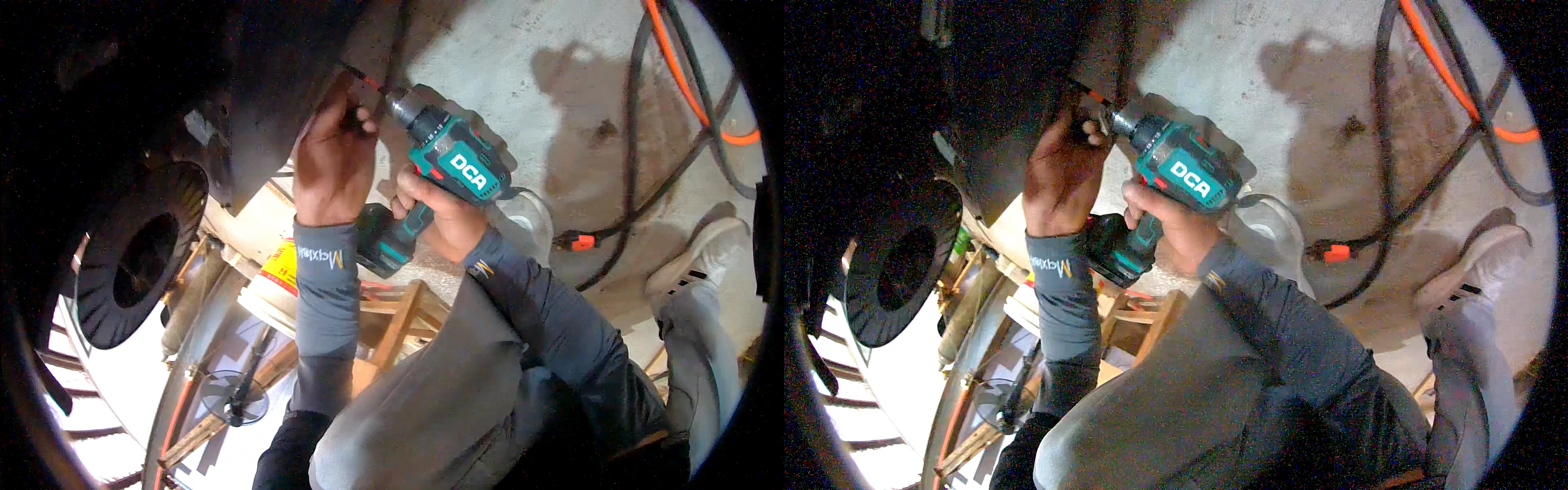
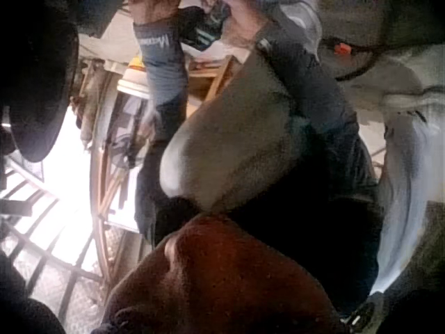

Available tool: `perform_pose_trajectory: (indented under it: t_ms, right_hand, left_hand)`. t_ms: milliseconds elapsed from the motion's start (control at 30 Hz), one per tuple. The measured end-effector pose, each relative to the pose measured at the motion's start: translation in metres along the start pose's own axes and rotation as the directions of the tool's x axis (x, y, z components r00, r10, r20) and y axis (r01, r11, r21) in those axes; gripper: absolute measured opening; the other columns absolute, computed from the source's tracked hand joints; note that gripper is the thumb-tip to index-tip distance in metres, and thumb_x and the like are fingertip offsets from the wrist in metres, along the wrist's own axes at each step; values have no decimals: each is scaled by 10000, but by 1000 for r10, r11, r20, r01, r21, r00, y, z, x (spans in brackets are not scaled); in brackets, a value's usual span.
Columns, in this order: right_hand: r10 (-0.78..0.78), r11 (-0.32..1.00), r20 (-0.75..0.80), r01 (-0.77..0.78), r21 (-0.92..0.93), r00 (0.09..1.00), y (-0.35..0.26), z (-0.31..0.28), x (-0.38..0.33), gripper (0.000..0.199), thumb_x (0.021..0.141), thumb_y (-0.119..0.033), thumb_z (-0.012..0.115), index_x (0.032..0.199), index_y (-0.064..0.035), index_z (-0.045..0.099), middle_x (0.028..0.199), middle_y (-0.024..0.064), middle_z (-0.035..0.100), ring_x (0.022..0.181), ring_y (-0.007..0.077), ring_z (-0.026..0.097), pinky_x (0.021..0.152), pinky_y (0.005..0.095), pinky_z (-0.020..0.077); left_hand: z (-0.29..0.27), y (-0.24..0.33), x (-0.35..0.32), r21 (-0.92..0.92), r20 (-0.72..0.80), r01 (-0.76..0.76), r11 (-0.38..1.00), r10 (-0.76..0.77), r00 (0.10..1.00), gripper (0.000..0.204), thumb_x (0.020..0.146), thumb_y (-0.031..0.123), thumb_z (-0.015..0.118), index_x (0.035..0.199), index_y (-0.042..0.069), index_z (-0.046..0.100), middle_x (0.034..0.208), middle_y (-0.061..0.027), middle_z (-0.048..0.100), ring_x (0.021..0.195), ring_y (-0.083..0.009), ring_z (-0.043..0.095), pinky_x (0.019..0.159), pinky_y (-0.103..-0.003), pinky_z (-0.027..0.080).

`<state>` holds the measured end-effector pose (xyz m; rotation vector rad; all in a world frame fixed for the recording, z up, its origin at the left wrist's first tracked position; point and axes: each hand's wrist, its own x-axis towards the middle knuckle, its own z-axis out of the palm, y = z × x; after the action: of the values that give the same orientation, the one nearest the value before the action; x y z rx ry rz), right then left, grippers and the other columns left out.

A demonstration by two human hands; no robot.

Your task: The person uses a cordless drill to fasten screws into a black metal machine, likely a welding unit, in a workshop. They repeatedly position screws and drive them in, then briefly handle a small black box with a QR code before continuing to secure the machine.

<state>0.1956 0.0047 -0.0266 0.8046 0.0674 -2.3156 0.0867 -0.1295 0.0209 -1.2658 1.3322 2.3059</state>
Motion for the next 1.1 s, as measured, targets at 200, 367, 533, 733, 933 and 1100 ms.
perform_pose_trajectory:
  t_ms: [200,367,533,733,933,1100]
  right_hand:
    - [71,997,68,-72,17,995,-7,-7,5,139,1009,-185,684,1088,-117,591,853,6,543,827,176,548,796,353,471]
    - [152,988,61,-152,-8,986,-23,3,0,142,1012,-231,692,1083,-153,597,862,-9,544,849,173,552,822,366,468]
    - [133,989,123,-139,44,983,-14,-7,0,158,1008,-246,701,1111,-168,609,847,-15,557,850,177,574,830,394,481]
    - [114,991,160,-123,48,981,-17,-8,-1,192,1007,-217,695,1161,-144,606,852,-7,567,830,176,578,835,414,485]
    - [111,990,124,-100,-95,986,-39,2,-14,563,1011,-173,658,1512,-117,408,851,-2,559,818,185,571,845,436,484]
    - [134,975,76,-118,-186,988,-54,13,-45,599,1031,-171,597,1562,-81,336,850,25,555,837,202,572,860,459,477]
  left_hand:
    - [-27,18,-94,-298,-71,-136,945,120,990,347,1047,-4,501,1392,-39,500,1219,-132,608,1041,-213,619,949,-314,551]
    - [-52,0,-154,-606,-216,-272,748,175,961,285,1085,40,466,1357,-38,505,1192,-150,628,1000,-205,614,879,-305,554]
    - [-71,-28,-183,-696,-295,-348,628,192,936,197,1094,182,531,1172,12,592,1017,-54,641,811,-130,569,695,-275,516]
    - [-90,-26,-171,-703,-248,-327,632,213,945,250,1079,330,562,1051,84,599,701,47,429,628,-97,389,567,-249,343]
    - [-114,-28,-142,-592,-167,-313,743,267,949,194,1093,252,553,1117,64,590,929,-12,574,752,-102,466,675,-242,403]
    - [-130,-36,-110,-547,-204,-310,777,235,950,206,1083,215,569,1192,46,616,1069,-45,652,854,-116,555,722,-253,478]
